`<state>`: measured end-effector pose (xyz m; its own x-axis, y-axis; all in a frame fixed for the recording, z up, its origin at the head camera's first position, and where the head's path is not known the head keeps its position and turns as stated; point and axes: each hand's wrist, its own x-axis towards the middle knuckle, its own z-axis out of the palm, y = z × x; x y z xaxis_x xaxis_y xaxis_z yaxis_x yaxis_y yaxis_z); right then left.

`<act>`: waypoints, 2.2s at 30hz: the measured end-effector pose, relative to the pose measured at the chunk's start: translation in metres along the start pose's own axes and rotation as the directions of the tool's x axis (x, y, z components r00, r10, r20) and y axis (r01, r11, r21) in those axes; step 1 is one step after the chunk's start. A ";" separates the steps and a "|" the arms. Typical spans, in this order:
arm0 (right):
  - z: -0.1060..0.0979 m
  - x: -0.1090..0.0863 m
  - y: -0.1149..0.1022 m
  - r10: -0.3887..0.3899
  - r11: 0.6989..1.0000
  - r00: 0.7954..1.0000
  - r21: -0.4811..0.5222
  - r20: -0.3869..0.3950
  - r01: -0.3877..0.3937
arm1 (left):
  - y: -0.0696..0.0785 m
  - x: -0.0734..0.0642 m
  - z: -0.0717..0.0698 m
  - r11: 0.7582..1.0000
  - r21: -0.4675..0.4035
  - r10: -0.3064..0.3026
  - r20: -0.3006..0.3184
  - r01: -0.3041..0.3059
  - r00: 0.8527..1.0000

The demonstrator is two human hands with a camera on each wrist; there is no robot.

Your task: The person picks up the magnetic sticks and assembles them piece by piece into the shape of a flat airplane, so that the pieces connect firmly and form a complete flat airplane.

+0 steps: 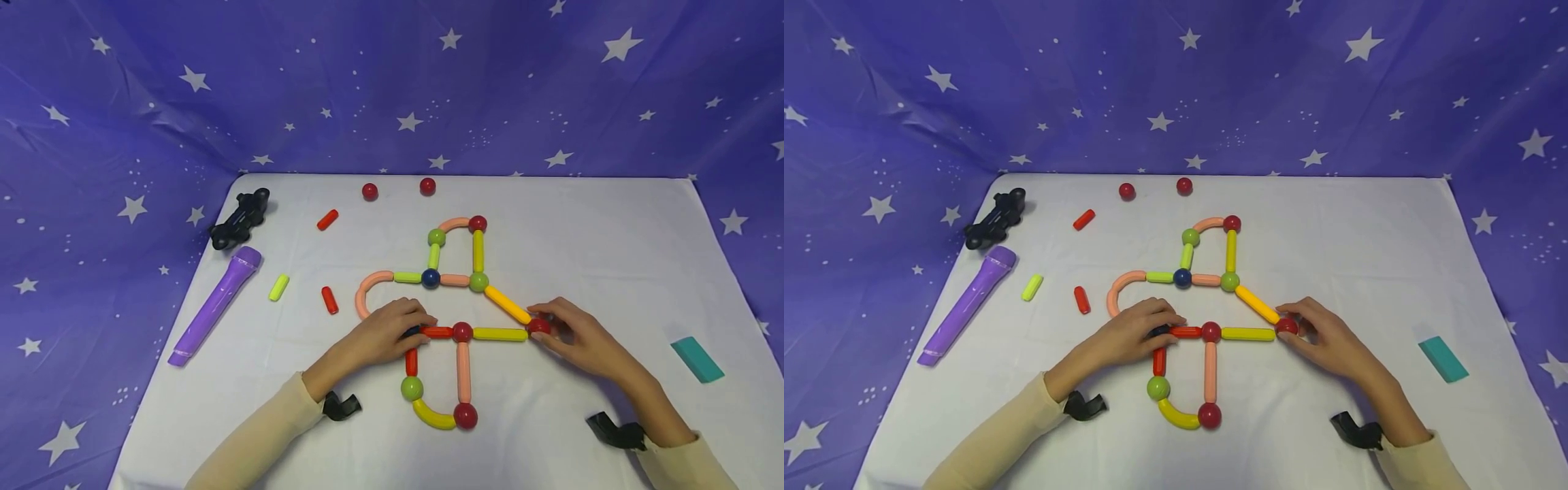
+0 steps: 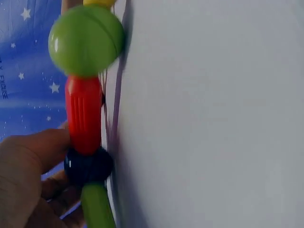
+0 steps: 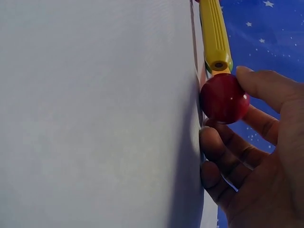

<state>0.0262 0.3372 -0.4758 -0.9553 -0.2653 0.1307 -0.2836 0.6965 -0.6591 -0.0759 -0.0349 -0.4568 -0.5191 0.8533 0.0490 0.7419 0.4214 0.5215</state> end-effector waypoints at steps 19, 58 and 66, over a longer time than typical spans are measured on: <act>-0.003 -0.010 0.004 0.001 0.999 1.000 0.049 -0.026 0.001 | -0.080 -0.067 -0.061 0.804 -0.039 -0.593 -0.115 0.593 0.797; -0.009 -0.018 0.013 0.077 0.997 0.996 -0.012 -0.048 -0.077 | -0.026 0.076 -0.053 0.940 -0.294 -0.164 0.064 0.175 0.984; -0.007 -0.015 0.009 0.104 0.993 0.994 -0.056 -0.042 -0.107 | -0.045 0.040 -0.063 0.923 -0.314 -0.238 -0.022 0.220 0.971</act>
<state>0.0370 0.3520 -0.4784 -0.9823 -0.1633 0.0919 -0.1845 0.7569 -0.6270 -0.1564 -0.0394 -0.4243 -0.6900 0.7214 -0.0582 0.4377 0.4800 0.7603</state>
